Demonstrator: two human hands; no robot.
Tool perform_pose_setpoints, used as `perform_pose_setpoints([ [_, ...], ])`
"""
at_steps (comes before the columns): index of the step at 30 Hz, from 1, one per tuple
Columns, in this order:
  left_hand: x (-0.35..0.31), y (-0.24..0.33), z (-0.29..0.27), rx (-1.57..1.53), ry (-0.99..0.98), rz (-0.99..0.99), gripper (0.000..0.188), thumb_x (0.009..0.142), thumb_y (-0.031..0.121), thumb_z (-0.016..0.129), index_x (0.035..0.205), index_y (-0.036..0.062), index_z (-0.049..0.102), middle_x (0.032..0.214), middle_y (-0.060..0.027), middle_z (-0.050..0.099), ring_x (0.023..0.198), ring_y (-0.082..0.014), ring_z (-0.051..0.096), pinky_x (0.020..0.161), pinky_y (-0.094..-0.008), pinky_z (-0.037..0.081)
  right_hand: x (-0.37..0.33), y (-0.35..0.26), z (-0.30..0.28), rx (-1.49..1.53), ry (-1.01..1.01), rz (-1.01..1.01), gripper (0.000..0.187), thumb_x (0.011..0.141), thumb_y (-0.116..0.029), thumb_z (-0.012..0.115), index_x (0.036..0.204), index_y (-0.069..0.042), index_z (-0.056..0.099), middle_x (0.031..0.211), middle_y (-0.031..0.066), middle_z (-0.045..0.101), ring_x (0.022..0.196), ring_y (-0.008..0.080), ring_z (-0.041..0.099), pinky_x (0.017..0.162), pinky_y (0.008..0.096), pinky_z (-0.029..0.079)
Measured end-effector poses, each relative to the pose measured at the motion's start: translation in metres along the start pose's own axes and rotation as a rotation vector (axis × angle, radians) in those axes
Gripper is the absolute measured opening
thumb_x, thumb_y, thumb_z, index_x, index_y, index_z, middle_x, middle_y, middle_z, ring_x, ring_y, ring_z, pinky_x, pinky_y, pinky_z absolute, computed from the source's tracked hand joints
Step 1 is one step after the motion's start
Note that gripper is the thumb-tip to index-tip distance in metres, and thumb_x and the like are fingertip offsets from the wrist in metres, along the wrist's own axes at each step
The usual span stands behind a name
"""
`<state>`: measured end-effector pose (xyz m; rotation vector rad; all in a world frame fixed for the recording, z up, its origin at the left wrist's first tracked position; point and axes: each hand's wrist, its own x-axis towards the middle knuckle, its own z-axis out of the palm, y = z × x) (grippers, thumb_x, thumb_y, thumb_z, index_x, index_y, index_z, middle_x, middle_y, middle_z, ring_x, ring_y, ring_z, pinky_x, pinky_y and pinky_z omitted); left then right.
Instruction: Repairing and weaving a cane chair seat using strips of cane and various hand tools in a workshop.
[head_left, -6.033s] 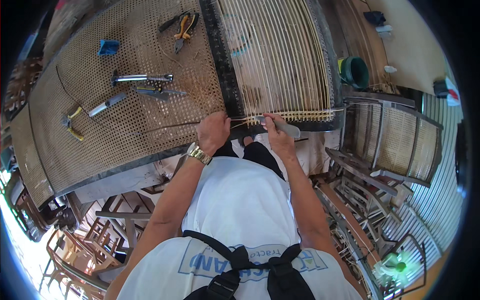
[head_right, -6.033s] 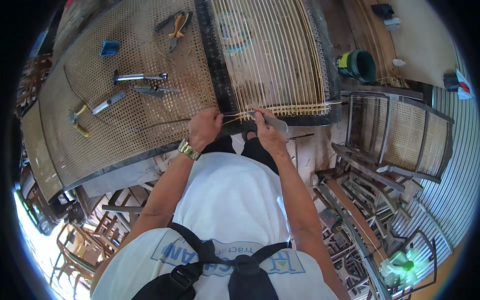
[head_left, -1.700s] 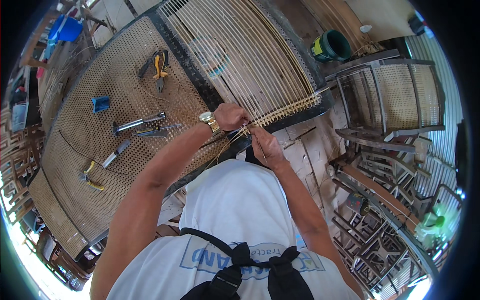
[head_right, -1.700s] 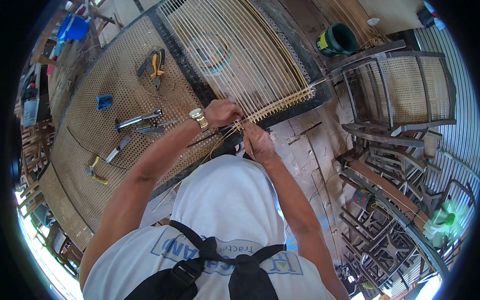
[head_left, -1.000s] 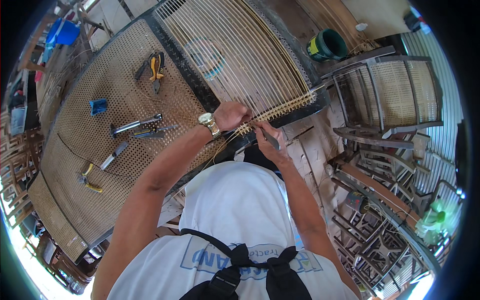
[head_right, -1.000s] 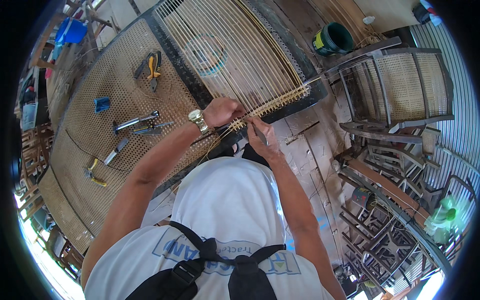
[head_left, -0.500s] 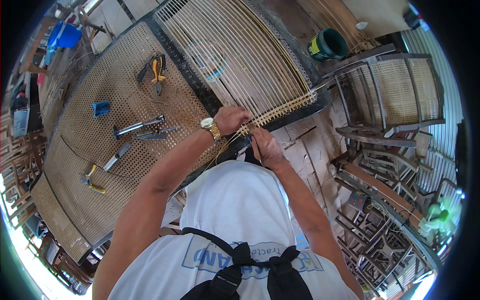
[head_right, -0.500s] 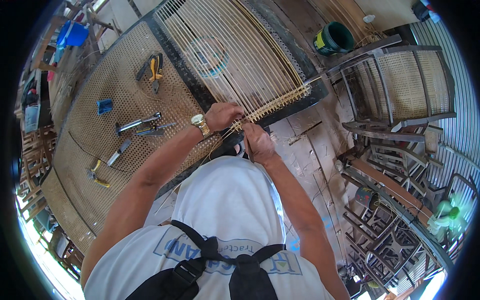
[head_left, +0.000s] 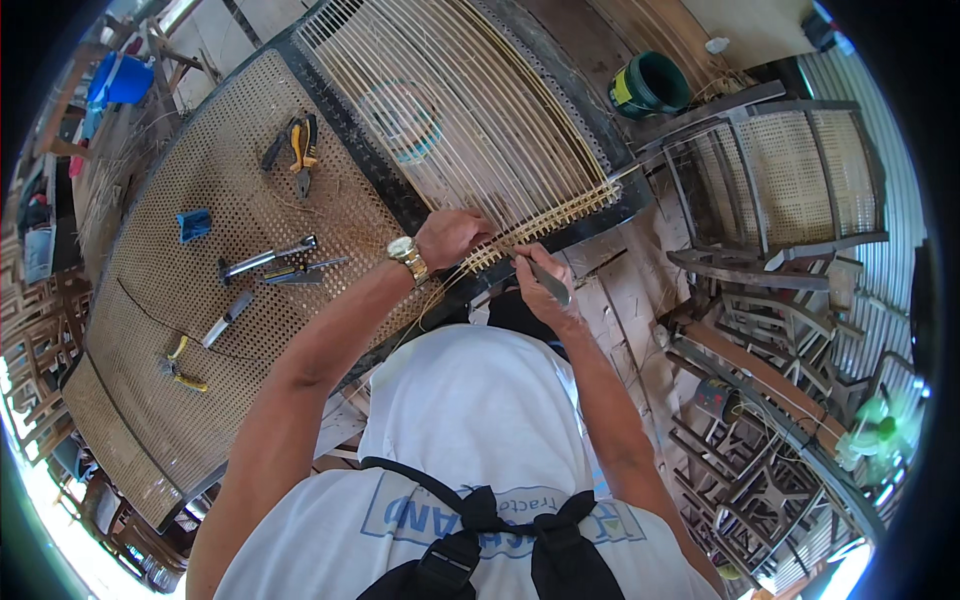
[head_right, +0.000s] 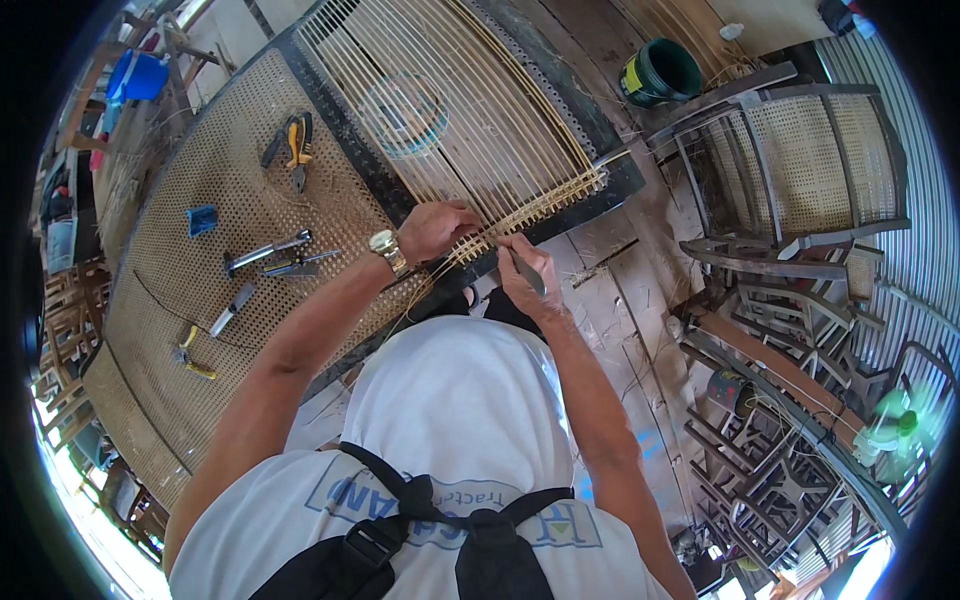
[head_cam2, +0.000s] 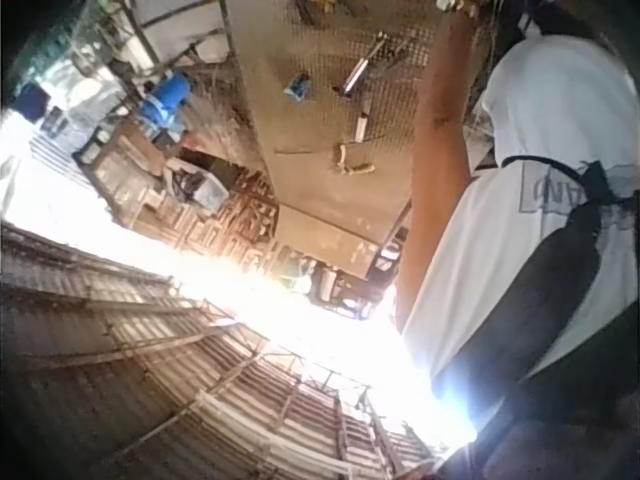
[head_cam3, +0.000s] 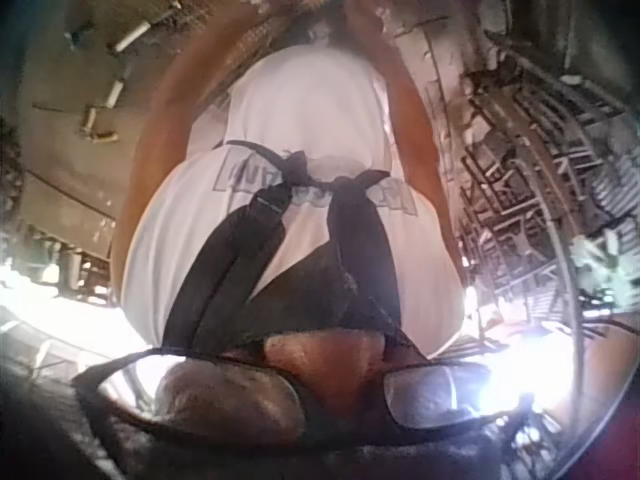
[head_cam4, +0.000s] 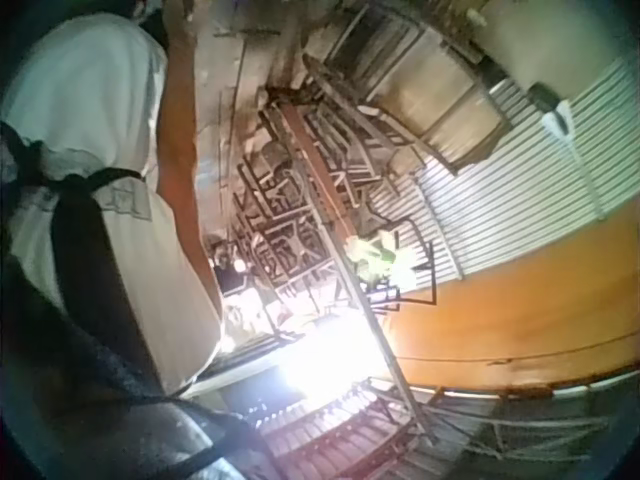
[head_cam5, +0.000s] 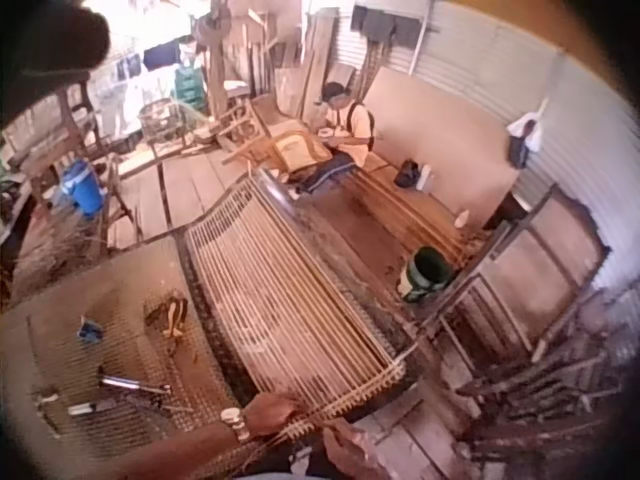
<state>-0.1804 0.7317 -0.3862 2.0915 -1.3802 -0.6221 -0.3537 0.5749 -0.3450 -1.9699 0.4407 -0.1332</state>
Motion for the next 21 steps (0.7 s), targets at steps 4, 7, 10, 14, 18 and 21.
perform_pose_setpoints([
  [4, -0.003, 0.005, 0.002, 0.029, 0.025, -0.013, 0.016, 0.094, 0.023, 0.064, 0.104, 0.0129, 0.073, 0.096, -0.0065, 0.070, 0.088, -0.0311, 0.070, 0.075, -0.0422, 0.056, 0.003, -0.001, 0.001, -0.011, -0.019, -0.031, 0.012, 0.093, -0.004, 0.062, 0.103, 0.002, 0.066, 0.093, 0.0194, 0.071, 0.085, 0.0381, 0.072, 0.073, 0.0395, 0.057],
  [7, -0.002, 0.003, 0.005, 0.110, -0.047, -0.072, 0.016, 0.094, 0.023, 0.065, 0.103, 0.0117, 0.073, 0.096, -0.0073, 0.071, 0.089, -0.0318, 0.069, 0.076, -0.0428, 0.056, 0.005, -0.004, 0.006, -0.051, -0.024, -0.133, 0.011, 0.092, -0.001, 0.061, 0.102, 0.003, 0.065, 0.093, 0.0204, 0.070, 0.087, 0.0394, 0.071, 0.074, 0.0400, 0.057],
  [10, 0.000, -0.006, 0.006, -0.037, -0.011, -0.025, 0.017, 0.094, 0.024, 0.066, 0.102, 0.0110, 0.073, 0.095, -0.0083, 0.070, 0.090, -0.0324, 0.069, 0.077, -0.0436, 0.055, 0.008, -0.004, 0.012, -0.077, -0.014, -0.209, 0.009, 0.092, 0.001, 0.060, 0.100, 0.004, 0.063, 0.095, 0.0220, 0.069, 0.089, 0.0409, 0.070, 0.075, 0.0412, 0.057],
  [14, -0.001, -0.002, 0.009, -0.083, 0.017, -0.049, 0.015, 0.093, 0.024, 0.066, 0.098, 0.0111, 0.072, 0.093, -0.0086, 0.068, 0.091, -0.0326, 0.068, 0.077, -0.0437, 0.055, 0.007, -0.002, 0.015, -0.060, -0.027, -0.219, 0.011, 0.092, 0.002, 0.059, 0.103, 0.004, 0.061, 0.095, 0.0233, 0.068, 0.087, 0.0436, 0.068, 0.074, 0.0439, 0.056],
  [18, -0.002, -0.004, 0.013, -0.036, 0.027, -0.095, 0.011, 0.093, 0.024, 0.066, 0.095, 0.0140, 0.071, 0.093, -0.0064, 0.067, 0.091, -0.0310, 0.068, 0.074, -0.0432, 0.055, 0.003, 0.004, 0.018, -0.159, -0.115, -0.325, 0.017, 0.088, 0.005, 0.058, 0.106, 0.003, 0.057, 0.094, 0.0235, 0.065, 0.087, 0.0455, 0.065, 0.074, 0.0475, 0.054],
  [21, -0.004, -0.005, 0.013, -0.018, 0.001, -0.073, 0.009, 0.093, 0.024, 0.066, 0.095, 0.0154, 0.070, 0.093, -0.0054, 0.066, 0.091, -0.0302, 0.068, 0.073, -0.0432, 0.054, -0.001, 0.006, 0.023, -0.254, -0.161, -0.385, 0.020, 0.086, 0.006, 0.058, 0.106, 0.002, 0.057, 0.094, 0.0235, 0.063, 0.086, 0.0454, 0.063, 0.074, 0.0484, 0.053],
])
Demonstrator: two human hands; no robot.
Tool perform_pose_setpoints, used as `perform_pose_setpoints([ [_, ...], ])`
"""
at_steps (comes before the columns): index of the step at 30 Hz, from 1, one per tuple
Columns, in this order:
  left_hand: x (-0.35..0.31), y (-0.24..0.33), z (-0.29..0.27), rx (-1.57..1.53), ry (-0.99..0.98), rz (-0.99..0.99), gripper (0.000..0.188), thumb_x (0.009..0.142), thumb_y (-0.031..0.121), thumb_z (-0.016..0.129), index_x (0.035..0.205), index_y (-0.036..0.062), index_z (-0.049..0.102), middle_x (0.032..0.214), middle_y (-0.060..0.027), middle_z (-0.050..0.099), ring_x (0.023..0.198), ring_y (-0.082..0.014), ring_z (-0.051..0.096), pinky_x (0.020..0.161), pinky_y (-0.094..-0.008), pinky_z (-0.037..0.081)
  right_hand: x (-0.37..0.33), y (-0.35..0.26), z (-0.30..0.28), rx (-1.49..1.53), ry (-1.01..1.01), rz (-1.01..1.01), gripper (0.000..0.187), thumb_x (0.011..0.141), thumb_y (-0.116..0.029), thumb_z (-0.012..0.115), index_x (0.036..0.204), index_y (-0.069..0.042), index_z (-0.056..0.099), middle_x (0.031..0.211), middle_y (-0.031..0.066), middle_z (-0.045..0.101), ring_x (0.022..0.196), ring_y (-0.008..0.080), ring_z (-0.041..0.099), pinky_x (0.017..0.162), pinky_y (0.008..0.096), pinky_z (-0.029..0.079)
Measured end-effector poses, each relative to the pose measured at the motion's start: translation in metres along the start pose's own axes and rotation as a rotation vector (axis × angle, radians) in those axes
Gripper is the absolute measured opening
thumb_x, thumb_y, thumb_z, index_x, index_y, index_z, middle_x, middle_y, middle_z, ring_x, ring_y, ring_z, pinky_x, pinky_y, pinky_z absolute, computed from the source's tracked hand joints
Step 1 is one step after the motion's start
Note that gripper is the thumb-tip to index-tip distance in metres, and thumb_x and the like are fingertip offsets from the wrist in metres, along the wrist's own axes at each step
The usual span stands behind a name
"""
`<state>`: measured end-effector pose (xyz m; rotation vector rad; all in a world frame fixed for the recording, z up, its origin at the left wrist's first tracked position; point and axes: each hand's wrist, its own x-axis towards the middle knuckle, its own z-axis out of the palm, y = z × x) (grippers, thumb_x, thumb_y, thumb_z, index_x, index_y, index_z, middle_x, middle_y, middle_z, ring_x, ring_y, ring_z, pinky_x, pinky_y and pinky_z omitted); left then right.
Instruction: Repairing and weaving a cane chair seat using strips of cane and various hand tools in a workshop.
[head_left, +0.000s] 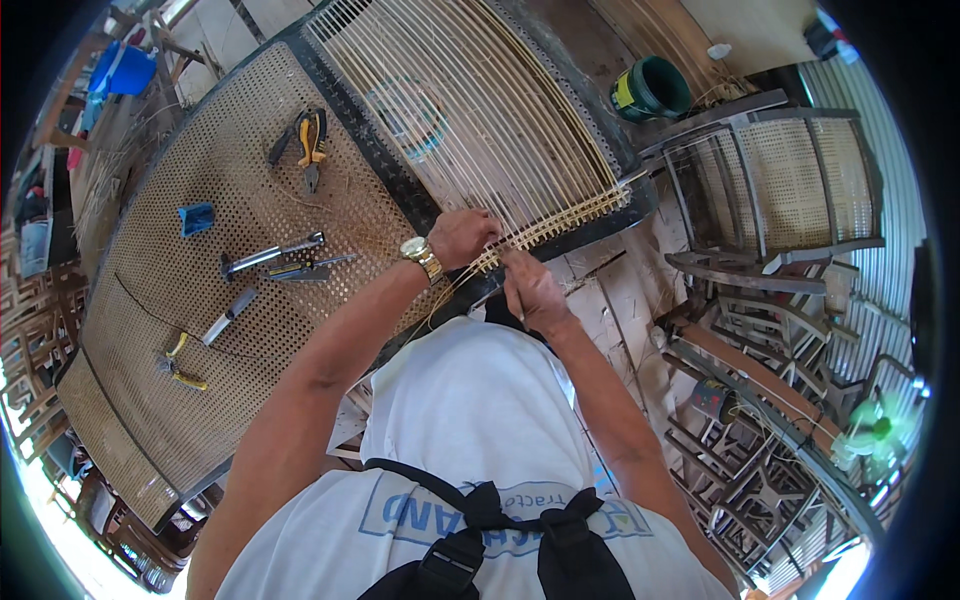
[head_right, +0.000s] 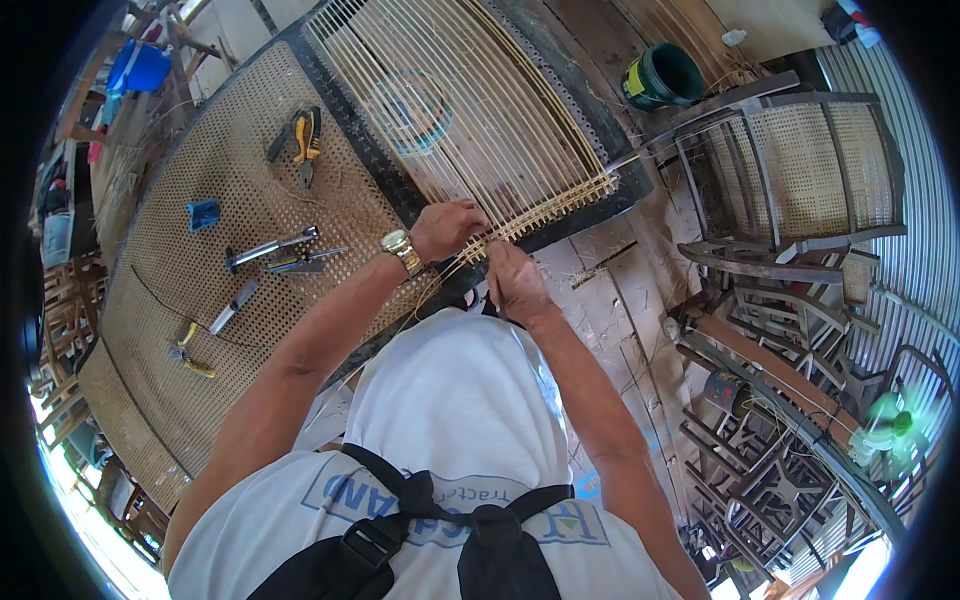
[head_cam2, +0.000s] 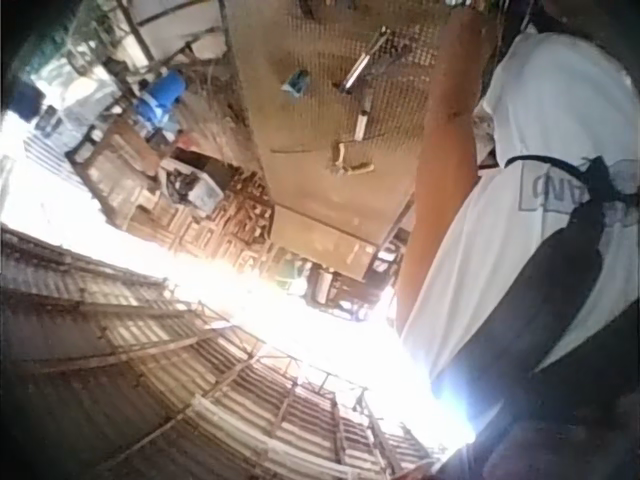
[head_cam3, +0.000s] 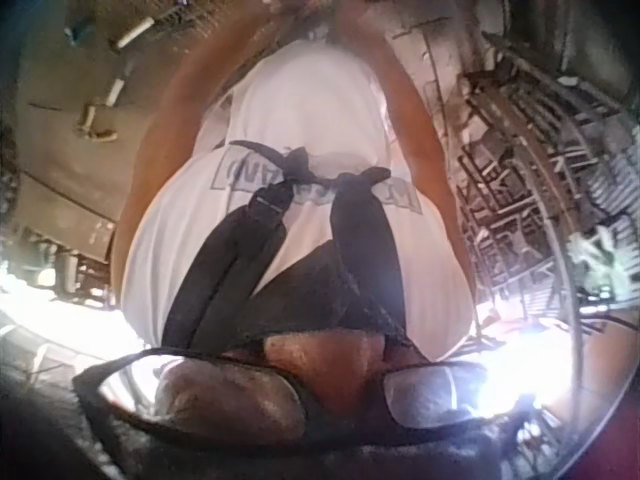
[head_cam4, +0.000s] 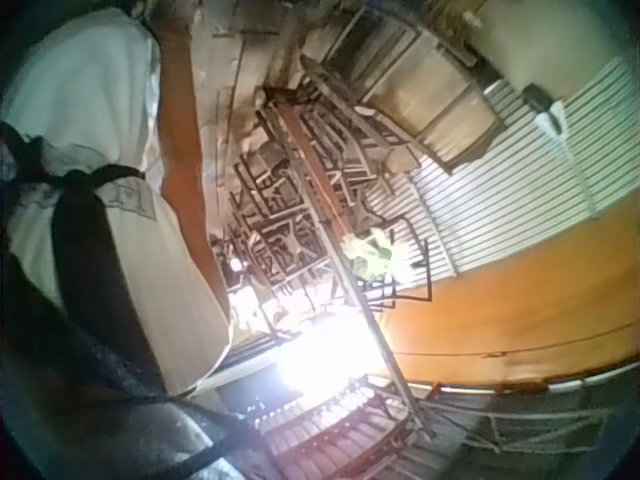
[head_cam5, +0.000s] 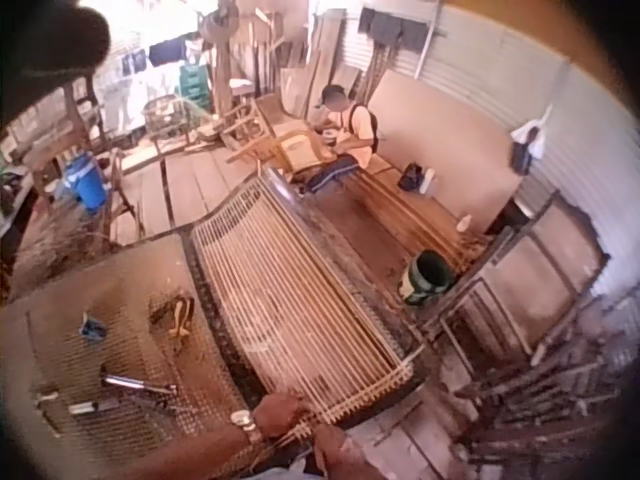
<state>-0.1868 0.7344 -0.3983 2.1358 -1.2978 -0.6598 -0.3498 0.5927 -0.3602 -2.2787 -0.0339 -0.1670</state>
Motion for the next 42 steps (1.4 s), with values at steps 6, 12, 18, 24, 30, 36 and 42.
perform_pose_setpoints([
  [6, 0.002, -0.003, -0.003, -0.074, -0.014, -0.010, 0.012, 0.092, 0.023, 0.067, 0.092, 0.0124, 0.073, 0.094, -0.0065, 0.069, 0.091, -0.0302, 0.068, 0.074, -0.0421, 0.054, 0.002, -0.004, -0.020, 0.092, 0.006, 0.133, 0.020, 0.093, 0.002, 0.060, 0.113, 0.001, 0.061, 0.096, 0.0203, 0.067, 0.084, 0.0373, 0.069, 0.071, 0.0403, 0.055],
  [12, 0.009, 0.003, -0.017, -0.155, 0.023, 0.037, 0.018, 0.092, 0.024, 0.068, 0.099, 0.0098, 0.076, 0.091, -0.0099, 0.071, 0.091, -0.0320, 0.068, 0.077, -0.0434, 0.054, 0.006, -0.004, -0.037, 0.144, 0.132, 0.359, 0.015, 0.095, -0.002, 0.061, 0.109, 0.001, 0.066, 0.088, 0.0176, 0.071, 0.078, 0.0310, 0.074, 0.066, 0.0363, 0.056],
  [18, 0.013, 0.006, -0.014, 0.047, -0.043, 0.054, 0.019, 0.094, 0.027, 0.066, 0.104, 0.0136, 0.076, 0.095, -0.0062, 0.071, 0.088, -0.0291, 0.070, 0.075, -0.0424, 0.056, 0.021, -0.013, -0.042, 0.299, 0.024, 0.438, 0.012, 0.095, -0.003, 0.060, 0.105, 0.003, 0.065, 0.089, 0.0166, 0.072, 0.084, 0.0267, 0.076, 0.069, 0.0359, 0.058],
  [24, 0.007, 0.010, -0.009, 0.066, 0.008, 0.072, 0.019, 0.094, 0.027, 0.066, 0.107, 0.0158, 0.074, 0.094, -0.0049, 0.071, 0.084, -0.0275, 0.071, 0.070, -0.0414, 0.056, 0.016, 0.001, -0.031, 0.188, 0.058, 0.154, 0.015, 0.089, 0.006, 0.059, 0.103, 0.005, 0.063, 0.090, 0.0204, 0.067, 0.081, 0.0392, 0.070, 0.070, 0.0403, 0.056],
  [30, 0.011, 0.009, -0.005, 0.072, -0.004, 0.080, 0.016, 0.094, 0.024, 0.066, 0.105, 0.0153, 0.072, 0.093, -0.0056, 0.070, 0.084, -0.0281, 0.071, 0.070, -0.0411, 0.056, 0.019, -0.005, -0.039, 0.220, 0.063, 0.187, 0.017, 0.088, 0.008, 0.059, 0.104, 0.006, 0.063, 0.094, 0.0233, 0.067, 0.085, 0.0418, 0.068, 0.072, 0.0422, 0.055],
  [36, 0.019, 0.009, -0.007, 0.116, -0.071, 0.078, 0.011, 0.093, 0.021, 0.064, 0.100, 0.0145, 0.071, 0.090, -0.0075, 0.067, 0.082, -0.0303, 0.070, 0.068, -0.0432, 0.055, 0.015, 0.006, -0.030, 0.181, 0.064, 0.099, 0.017, 0.087, 0.007, 0.060, 0.104, 0.006, 0.063, 0.095, 0.0241, 0.067, 0.086, 0.0426, 0.068, 0.073, 0.0436, 0.055],
  [42, 0.019, 0.008, -0.006, 0.091, -0.033, 0.088, 0.009, 0.093, 0.020, 0.063, 0.097, 0.0141, 0.069, 0.088, -0.0085, 0.065, 0.081, -0.0315, 0.069, 0.067, -0.0446, 0.053, 0.012, 0.009, -0.025, 0.161, 0.038, 0.101, 0.019, 0.089, 0.008, 0.062, 0.107, 0.003, 0.062, 0.094, 0.0206, 0.065, 0.081, 0.0385, 0.068, 0.070, 0.0393, 0.055],
])
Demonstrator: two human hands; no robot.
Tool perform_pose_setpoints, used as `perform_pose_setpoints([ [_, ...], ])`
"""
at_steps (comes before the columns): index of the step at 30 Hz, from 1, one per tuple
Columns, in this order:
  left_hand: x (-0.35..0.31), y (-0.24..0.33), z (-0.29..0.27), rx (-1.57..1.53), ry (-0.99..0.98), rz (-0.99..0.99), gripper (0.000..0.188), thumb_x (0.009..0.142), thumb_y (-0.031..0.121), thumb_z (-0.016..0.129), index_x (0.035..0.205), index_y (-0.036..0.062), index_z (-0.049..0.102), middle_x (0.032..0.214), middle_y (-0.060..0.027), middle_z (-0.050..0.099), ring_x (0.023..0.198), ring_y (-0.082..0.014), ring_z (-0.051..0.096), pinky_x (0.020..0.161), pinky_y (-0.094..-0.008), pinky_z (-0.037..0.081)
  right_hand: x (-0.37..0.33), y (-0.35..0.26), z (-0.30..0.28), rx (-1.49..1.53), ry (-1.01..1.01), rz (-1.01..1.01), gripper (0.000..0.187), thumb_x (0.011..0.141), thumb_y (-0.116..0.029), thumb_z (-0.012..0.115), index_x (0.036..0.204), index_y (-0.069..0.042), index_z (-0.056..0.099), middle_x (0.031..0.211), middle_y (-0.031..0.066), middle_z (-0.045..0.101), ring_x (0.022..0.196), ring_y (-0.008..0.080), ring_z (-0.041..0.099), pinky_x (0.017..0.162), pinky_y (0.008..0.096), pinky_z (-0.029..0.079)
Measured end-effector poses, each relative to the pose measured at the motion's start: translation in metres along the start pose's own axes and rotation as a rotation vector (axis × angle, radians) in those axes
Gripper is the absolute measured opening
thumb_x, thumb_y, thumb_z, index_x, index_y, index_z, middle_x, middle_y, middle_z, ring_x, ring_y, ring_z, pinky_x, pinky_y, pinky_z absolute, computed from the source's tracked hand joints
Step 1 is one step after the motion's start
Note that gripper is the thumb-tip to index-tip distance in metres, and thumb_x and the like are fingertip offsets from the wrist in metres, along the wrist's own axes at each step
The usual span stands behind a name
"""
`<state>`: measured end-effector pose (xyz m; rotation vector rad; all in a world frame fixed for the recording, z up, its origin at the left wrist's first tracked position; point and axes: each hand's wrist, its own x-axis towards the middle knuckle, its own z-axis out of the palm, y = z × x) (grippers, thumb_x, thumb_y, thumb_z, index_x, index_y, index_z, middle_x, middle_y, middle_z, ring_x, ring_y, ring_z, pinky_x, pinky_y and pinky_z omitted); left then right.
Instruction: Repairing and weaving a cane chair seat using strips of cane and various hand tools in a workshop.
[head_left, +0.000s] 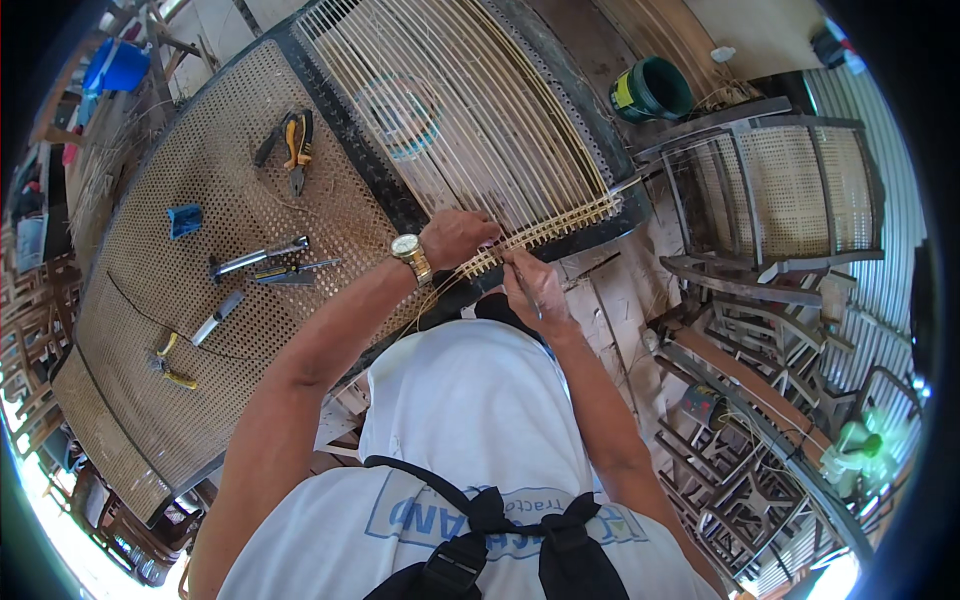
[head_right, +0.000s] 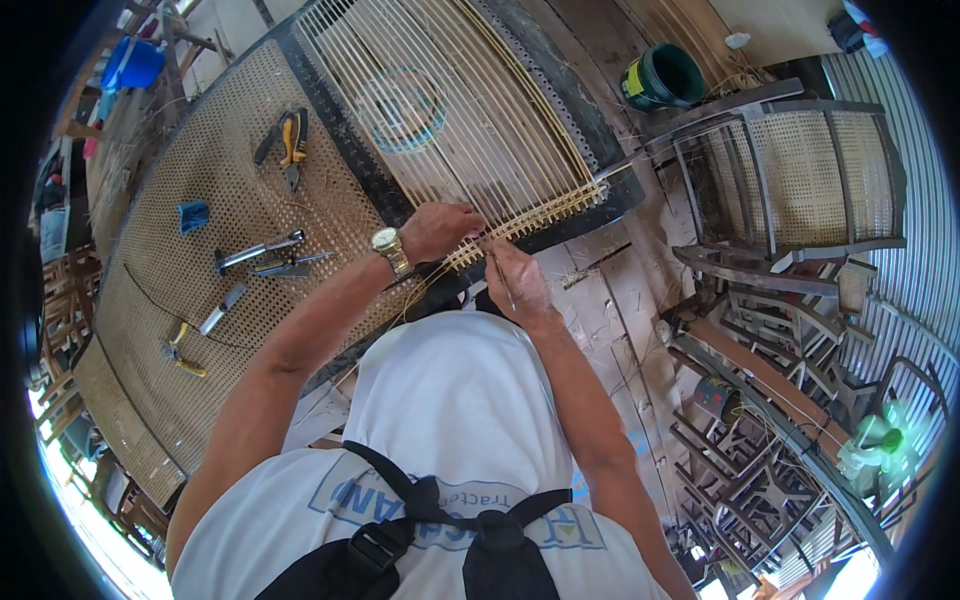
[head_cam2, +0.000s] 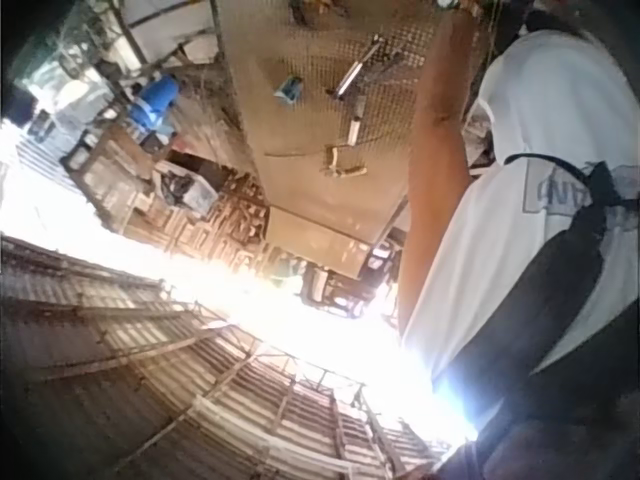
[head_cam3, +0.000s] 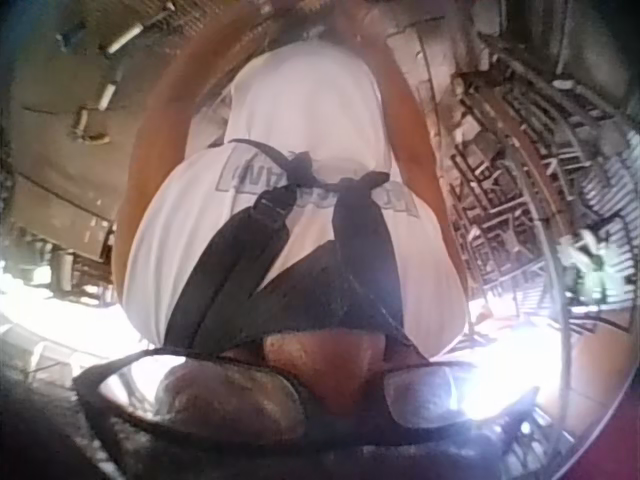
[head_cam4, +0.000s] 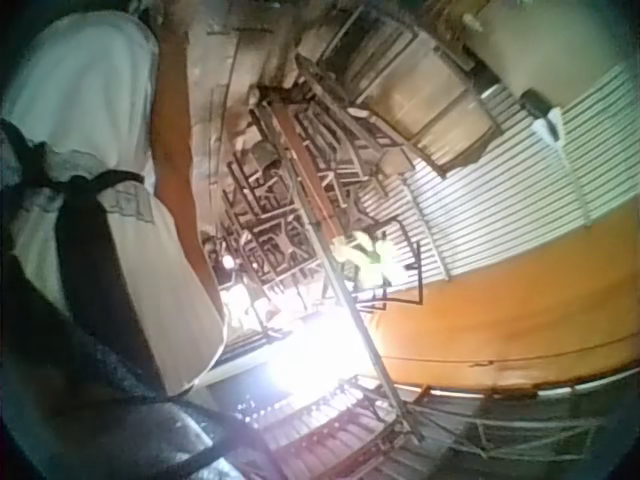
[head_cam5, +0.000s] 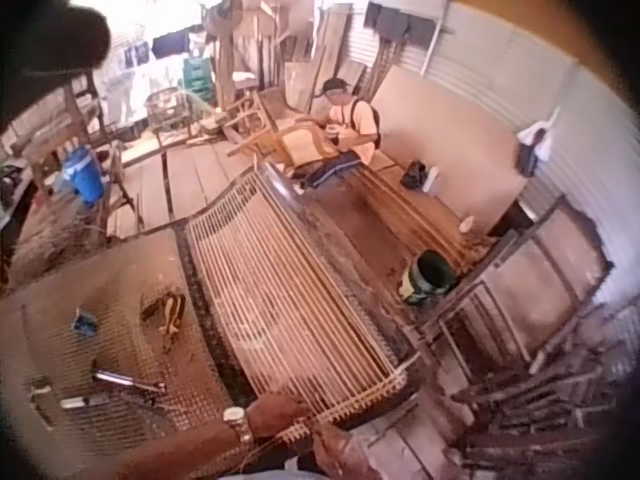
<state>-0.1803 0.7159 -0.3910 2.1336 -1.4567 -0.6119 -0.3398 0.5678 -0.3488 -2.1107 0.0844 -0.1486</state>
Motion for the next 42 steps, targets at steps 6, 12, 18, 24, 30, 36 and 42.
perform_pose_setpoints([
  [6, -0.003, -0.001, 0.000, -0.023, 0.060, 0.065, 0.009, 0.092, 0.022, 0.065, 0.093, 0.0136, 0.067, 0.083, -0.0087, 0.065, 0.081, -0.0316, 0.069, 0.066, -0.0455, 0.054, -0.010, -0.005, 0.012, -0.254, -0.030, -0.036, 0.019, 0.089, 0.004, 0.060, 0.108, 0.004, 0.062, 0.095, 0.0222, 0.068, 0.082, 0.0384, 0.070, 0.071, 0.0429, 0.057],
  [12, 0.008, 0.000, -0.015, -0.010, -0.038, 0.036, 0.013, 0.092, 0.025, 0.066, 0.096, 0.0134, 0.072, 0.091, -0.0078, 0.070, 0.083, -0.0317, 0.069, 0.069, -0.0446, 0.055, 0.008, -0.022, -0.035, 0.051, 0.024, 0.242, 0.016, 0.095, -0.002, 0.062, 0.109, 0.002, 0.067, 0.092, 0.0196, 0.073, 0.083, 0.0303, 0.074, 0.071, 0.0361, 0.057],
  [18, 0.013, -0.001, -0.007, 0.080, -0.034, 0.043, 0.013, 0.093, 0.022, 0.064, 0.099, 0.0132, 0.072, 0.090, -0.0070, 0.070, 0.080, -0.0291, 0.070, 0.067, -0.0421, 0.055, 0.002, -0.006, -0.030, 0.101, 0.059, 0.316, 0.015, 0.096, -0.005, 0.062, 0.109, 0.003, 0.066, 0.092, 0.0174, 0.075, 0.085, 0.0236, 0.076, 0.070, 0.0335, 0.058],
  [24, 0.004, 0.000, -0.001, 0.066, 0.069, 0.085, 0.012, 0.091, 0.016, 0.062, 0.099, 0.0100, 0.069, 0.084, -0.0099, 0.065, 0.075, -0.0315, 0.069, 0.064, -0.0427, 0.054, 0.005, -0.015, -0.017, -0.046, 0.074, 0.166, 0.013, 0.094, -0.003, 0.063, 0.106, 0.002, 0.065, 0.090, 0.0192, 0.073, 0.083, 0.0319, 0.075, 0.070, 0.0364, 0.058],
  [30, 0.011, -0.011, 0.007, 0.003, 0.032, 0.099, 0.007, 0.092, 0.017, 0.060, 0.090, 0.0108, 0.062, 0.084, -0.0111, 0.063, 0.079, -0.0351, 0.066, 0.066, -0.0470, 0.051, -0.003, -0.002, 0.000, -0.097, 0.032, 0.020, 0.017, 0.091, 0.002, 0.059, 0.108, 0.003, 0.058, 0.092, 0.0209, 0.066, 0.084, 0.0409, 0.068, 0.072, 0.0443, 0.056],
  [36, 0.015, -0.017, 0.008, -0.049, 0.059, 0.163, 0.012, 0.094, 0.020, 0.059, 0.085, 0.0122, 0.058, 0.081, -0.0089, 0.062, 0.080, -0.0341, 0.065, 0.065, -0.0467, 0.049, -0.011, -0.003, 0.009, -0.300, -0.089, -0.035, 0.028, 0.085, 0.002, 0.062, 0.111, 0.000, 0.054, 0.098, 0.0210, 0.061, 0.088, 0.0426, 0.063, 0.074, 0.0494, 0.053],
  [42, 0.006, -0.018, 0.012, -0.023, -0.043, 0.019, 0.014, 0.097, 0.024, 0.061, 0.099, 0.0134, 0.070, 0.089, -0.0090, 0.070, 0.084, -0.0305, 0.070, 0.073, -0.0435, 0.055, -0.005, -0.003, -0.006, -0.300, -0.101, -0.084, 0.027, 0.088, -0.001, 0.064, 0.115, 0.000, 0.059, 0.101, 0.0213, 0.064, 0.091, 0.0419, 0.066, 0.076, 0.0454, 0.056],
])
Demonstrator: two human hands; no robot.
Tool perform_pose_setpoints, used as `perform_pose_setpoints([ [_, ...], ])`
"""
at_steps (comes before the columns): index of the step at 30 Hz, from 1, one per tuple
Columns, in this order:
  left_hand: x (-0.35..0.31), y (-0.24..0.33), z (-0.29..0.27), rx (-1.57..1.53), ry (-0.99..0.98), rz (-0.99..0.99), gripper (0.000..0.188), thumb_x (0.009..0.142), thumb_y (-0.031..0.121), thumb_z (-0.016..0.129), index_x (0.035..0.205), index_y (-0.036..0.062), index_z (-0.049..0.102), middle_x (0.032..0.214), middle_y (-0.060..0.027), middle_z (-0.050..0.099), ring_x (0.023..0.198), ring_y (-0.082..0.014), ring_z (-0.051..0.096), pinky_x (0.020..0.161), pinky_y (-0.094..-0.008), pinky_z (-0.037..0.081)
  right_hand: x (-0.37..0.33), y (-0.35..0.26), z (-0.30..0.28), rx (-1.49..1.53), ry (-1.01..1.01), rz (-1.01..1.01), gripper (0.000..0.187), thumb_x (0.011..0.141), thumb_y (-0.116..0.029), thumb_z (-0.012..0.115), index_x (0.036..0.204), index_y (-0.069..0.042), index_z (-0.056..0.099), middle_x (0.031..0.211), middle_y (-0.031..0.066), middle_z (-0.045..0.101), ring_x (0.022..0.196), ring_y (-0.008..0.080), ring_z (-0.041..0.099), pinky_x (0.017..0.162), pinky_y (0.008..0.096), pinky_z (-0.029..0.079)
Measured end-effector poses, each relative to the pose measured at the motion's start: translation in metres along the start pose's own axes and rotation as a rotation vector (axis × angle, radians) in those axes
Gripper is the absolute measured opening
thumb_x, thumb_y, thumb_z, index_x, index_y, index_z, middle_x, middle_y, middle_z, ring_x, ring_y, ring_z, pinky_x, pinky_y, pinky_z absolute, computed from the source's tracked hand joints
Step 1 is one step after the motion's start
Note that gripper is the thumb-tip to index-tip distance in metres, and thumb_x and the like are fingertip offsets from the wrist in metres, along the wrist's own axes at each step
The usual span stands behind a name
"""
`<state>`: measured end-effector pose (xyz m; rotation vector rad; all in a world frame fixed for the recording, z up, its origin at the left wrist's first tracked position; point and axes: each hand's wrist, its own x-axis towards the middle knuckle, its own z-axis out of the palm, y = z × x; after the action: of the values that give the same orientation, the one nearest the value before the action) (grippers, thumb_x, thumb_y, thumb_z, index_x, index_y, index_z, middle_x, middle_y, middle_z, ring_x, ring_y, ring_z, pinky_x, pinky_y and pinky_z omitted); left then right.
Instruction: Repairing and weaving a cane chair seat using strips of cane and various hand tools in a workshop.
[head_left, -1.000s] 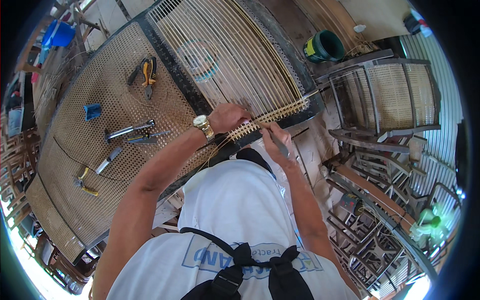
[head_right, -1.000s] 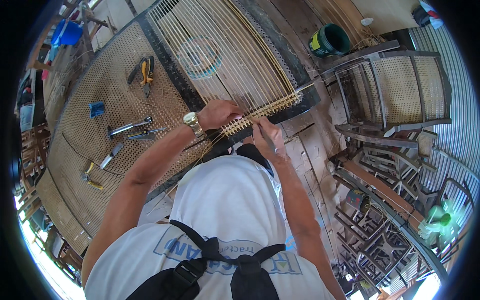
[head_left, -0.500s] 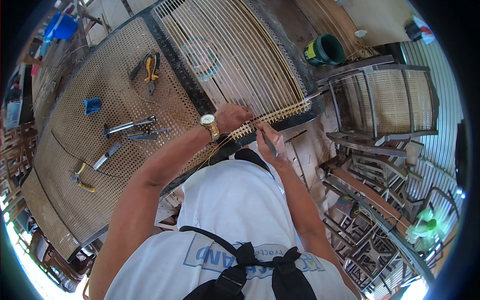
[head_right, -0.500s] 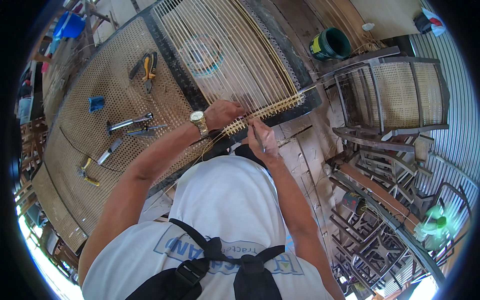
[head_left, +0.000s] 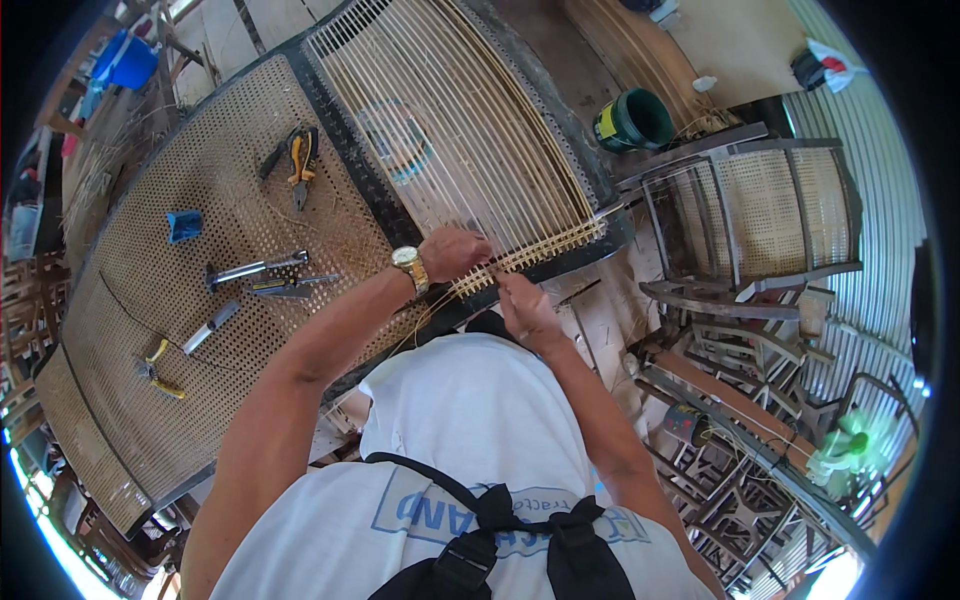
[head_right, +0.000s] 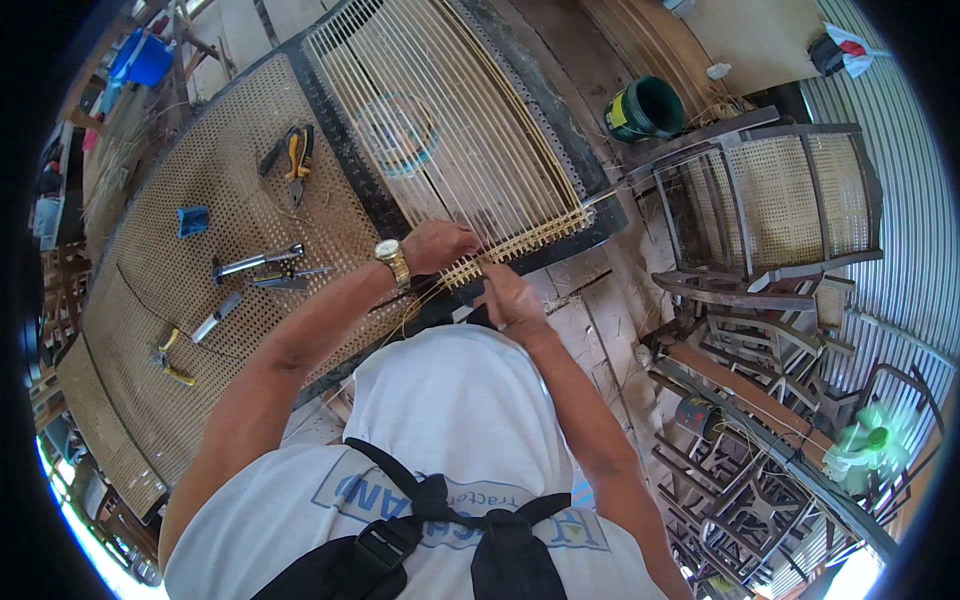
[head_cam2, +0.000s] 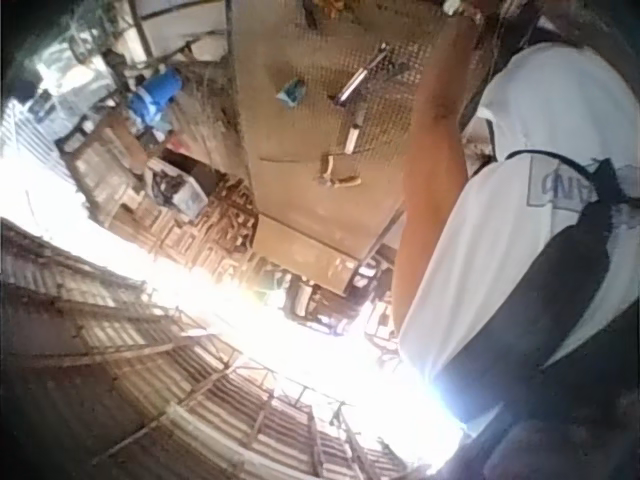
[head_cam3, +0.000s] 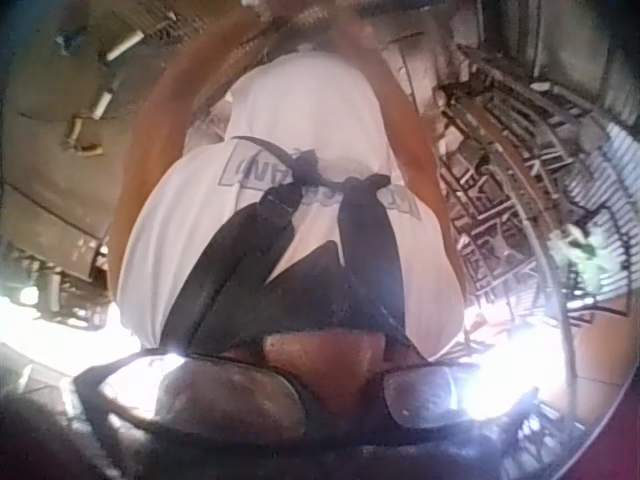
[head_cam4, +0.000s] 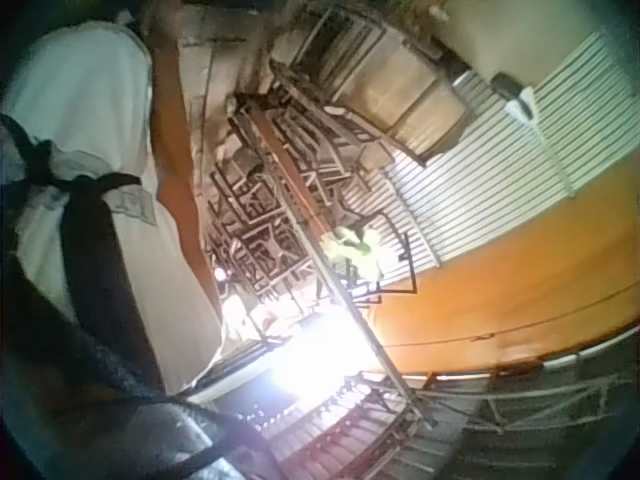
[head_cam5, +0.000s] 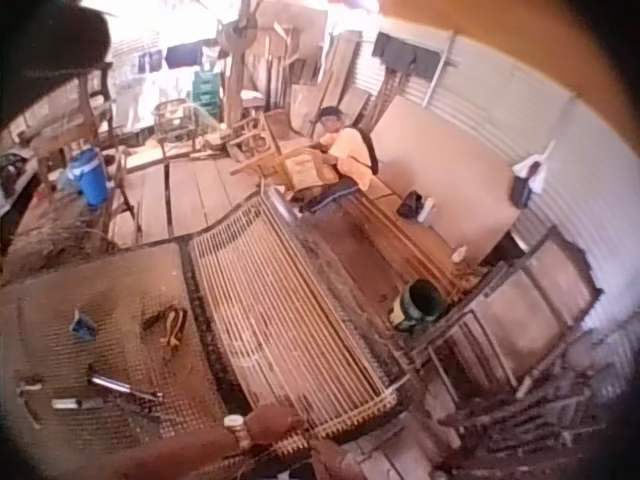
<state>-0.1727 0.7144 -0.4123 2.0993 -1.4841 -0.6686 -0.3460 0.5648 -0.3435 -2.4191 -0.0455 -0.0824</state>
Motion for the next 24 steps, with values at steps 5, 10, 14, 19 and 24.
perform_pose_setpoints([
  [5, 0.005, 0.020, -0.025, -0.014, -0.009, -0.010, 0.017, 0.096, 0.024, 0.063, 0.105, 0.0134, 0.072, 0.092, -0.0084, 0.071, 0.085, -0.0306, 0.070, 0.073, -0.0430, 0.055, -0.003, 0.011, -0.024, 0.362, 0.188, 0.387, 0.017, 0.099, -0.009, 0.062, 0.112, 0.002, 0.065, 0.094, 0.0154, 0.076, 0.088, 0.0214, 0.076, 0.074, 0.0305, 0.057],
  [10, 0.011, 0.018, -0.021, 0.021, 0.092, 0.037, 0.016, 0.093, 0.022, 0.067, 0.106, 0.0147, 0.073, 0.097, -0.0068, 0.071, 0.086, -0.0297, 0.071, 0.072, -0.0421, 0.056, 0.006, 0.020, -0.016, 0.463, 0.162, 0.443, 0.017, 0.096, -0.008, 0.060, 0.110, 0.000, 0.066, 0.093, 0.0169, 0.075, 0.084, 0.0235, 0.076, 0.070, 0.0341, 0.058],
  [14, 0.010, 0.021, -0.011, 0.038, 0.118, 0.034, 0.017, 0.092, 0.022, 0.067, 0.106, 0.0151, 0.073, 0.097, -0.0064, 0.071, 0.085, -0.0294, 0.072, 0.070, -0.0425, 0.056, 0.011, 0.017, -0.022, 0.420, 0.152, 0.389, 0.015, 0.095, -0.009, 0.060, 0.105, 0.001, 0.067, 0.087, 0.0175, 0.075, 0.081, 0.0234, 0.076, 0.068, 0.0342, 0.058],
  [19, 0.008, 0.019, -0.002, 0.031, 0.147, 0.003, 0.016, 0.092, 0.022, 0.066, 0.105, 0.0142, 0.072, 0.097, -0.0067, 0.071, 0.086, -0.0296, 0.071, 0.071, -0.0424, 0.056, 0.013, 0.013, -0.026, 0.378, 0.130, 0.403, 0.014, 0.094, -0.008, 0.060, 0.103, 0.001, 0.067, 0.083, 0.0174, 0.074, 0.079, 0.0232, 0.076, 0.067, 0.0348, 0.058],
  [24, 0.016, 0.019, -0.011, -0.006, 0.042, -0.031, 0.016, 0.092, 0.023, 0.066, 0.104, 0.0138, 0.072, 0.097, -0.0070, 0.071, 0.090, -0.0290, 0.071, 0.075, -0.0418, 0.055, 0.019, 0.006, -0.029, 0.283, 0.059, 0.362, 0.013, 0.096, -0.006, 0.060, 0.103, 0.003, 0.067, 0.085, 0.0155, 0.074, 0.080, 0.0230, 0.076, 0.071, 0.0328, 0.058],
])
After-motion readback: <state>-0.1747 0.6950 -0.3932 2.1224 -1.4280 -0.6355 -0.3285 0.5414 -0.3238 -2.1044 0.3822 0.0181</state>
